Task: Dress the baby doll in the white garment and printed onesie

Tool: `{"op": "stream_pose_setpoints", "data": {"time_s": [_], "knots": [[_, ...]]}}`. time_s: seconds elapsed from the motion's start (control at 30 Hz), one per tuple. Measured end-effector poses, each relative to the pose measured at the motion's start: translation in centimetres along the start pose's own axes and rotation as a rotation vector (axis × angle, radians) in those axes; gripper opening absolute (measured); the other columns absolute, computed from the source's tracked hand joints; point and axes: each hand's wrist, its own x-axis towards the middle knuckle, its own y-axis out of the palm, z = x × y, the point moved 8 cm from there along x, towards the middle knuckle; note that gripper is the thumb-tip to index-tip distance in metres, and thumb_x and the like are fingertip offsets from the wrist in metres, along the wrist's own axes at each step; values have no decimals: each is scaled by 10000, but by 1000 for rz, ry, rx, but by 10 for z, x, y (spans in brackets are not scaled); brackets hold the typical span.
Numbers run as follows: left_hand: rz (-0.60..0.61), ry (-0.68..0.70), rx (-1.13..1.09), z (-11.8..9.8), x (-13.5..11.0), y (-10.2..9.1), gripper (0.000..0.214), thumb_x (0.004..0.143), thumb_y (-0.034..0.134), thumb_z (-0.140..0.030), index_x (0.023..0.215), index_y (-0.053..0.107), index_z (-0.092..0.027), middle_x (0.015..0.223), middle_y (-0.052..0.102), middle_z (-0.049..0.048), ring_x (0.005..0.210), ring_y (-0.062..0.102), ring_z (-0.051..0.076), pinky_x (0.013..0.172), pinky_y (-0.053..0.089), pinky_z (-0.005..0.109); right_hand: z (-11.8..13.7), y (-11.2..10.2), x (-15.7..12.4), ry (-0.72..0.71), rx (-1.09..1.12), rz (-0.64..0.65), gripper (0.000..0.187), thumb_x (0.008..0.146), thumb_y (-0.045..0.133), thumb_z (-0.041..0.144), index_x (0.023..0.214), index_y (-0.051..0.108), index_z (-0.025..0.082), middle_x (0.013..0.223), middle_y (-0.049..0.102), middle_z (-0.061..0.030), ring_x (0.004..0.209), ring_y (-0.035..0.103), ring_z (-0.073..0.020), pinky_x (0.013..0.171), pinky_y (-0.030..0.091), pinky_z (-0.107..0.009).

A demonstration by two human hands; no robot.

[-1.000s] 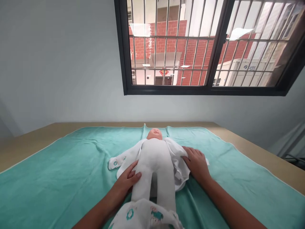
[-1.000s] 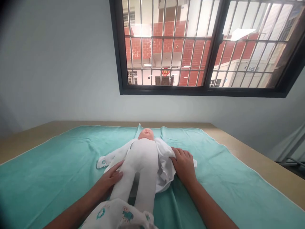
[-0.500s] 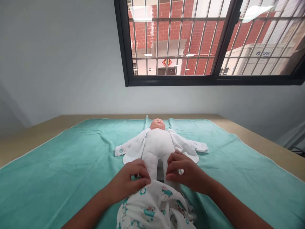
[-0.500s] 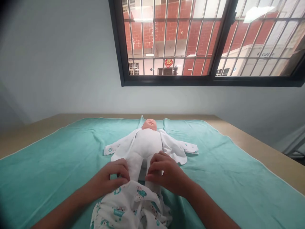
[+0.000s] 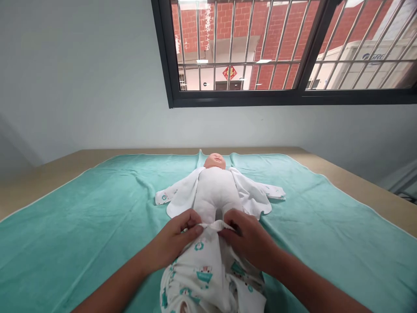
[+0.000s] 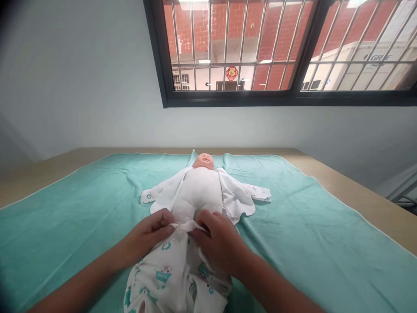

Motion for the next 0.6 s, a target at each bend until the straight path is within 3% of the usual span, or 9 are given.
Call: {"op": "stream_pose_setpoints", "data": {"time_s": [0.1,0.17,0.27,0.33,0.47,0.6], "knots": [[-59,-119,-313,14,3,-1,269,861,607,-429,819,501,-186,662,474,-62,585,425,72,533,328,174,-7,-7,5,87,102,8,257,855,596,377,728,455,204,609,430,74,594,353,-96,543,260,-231],[-78,-145,-467,17,4,-2,259,854,626,-406,831,485,-190,684,515,-54,584,457,76,544,359,180,-12,-10,6,128,181,166,247,836,618,423,782,515,205,597,415,78,575,343,-88,521,250,-224],[-105,-153,-589,21,8,-7,247,839,652,-374,828,489,-188,702,538,-42,586,475,82,548,390,192,-28,-11,1,147,239,511,296,801,651,478,848,604,190,634,440,59,585,365,-87,513,254,-223],[-97,-165,-604,27,12,-10,244,825,669,-354,807,497,-181,687,516,-44,576,453,76,535,377,186,-45,-16,-3,159,252,634,336,786,664,504,819,620,173,667,450,44,614,381,-91,528,264,-224],[-82,-182,-505,42,20,-21,295,830,648,-368,690,497,-157,629,439,-51,551,369,64,495,308,176,-74,-23,-1,189,375,627,341,799,651,483,753,569,156,692,446,36,656,376,-98,567,283,-228],[-59,-200,-344,50,22,-30,189,836,612,-344,884,604,-162,663,507,-40,557,400,72,508,299,185,-78,-21,0,166,409,590,154,770,647,287,827,568,168,754,485,29,712,419,-117,615,326,-233]]}}
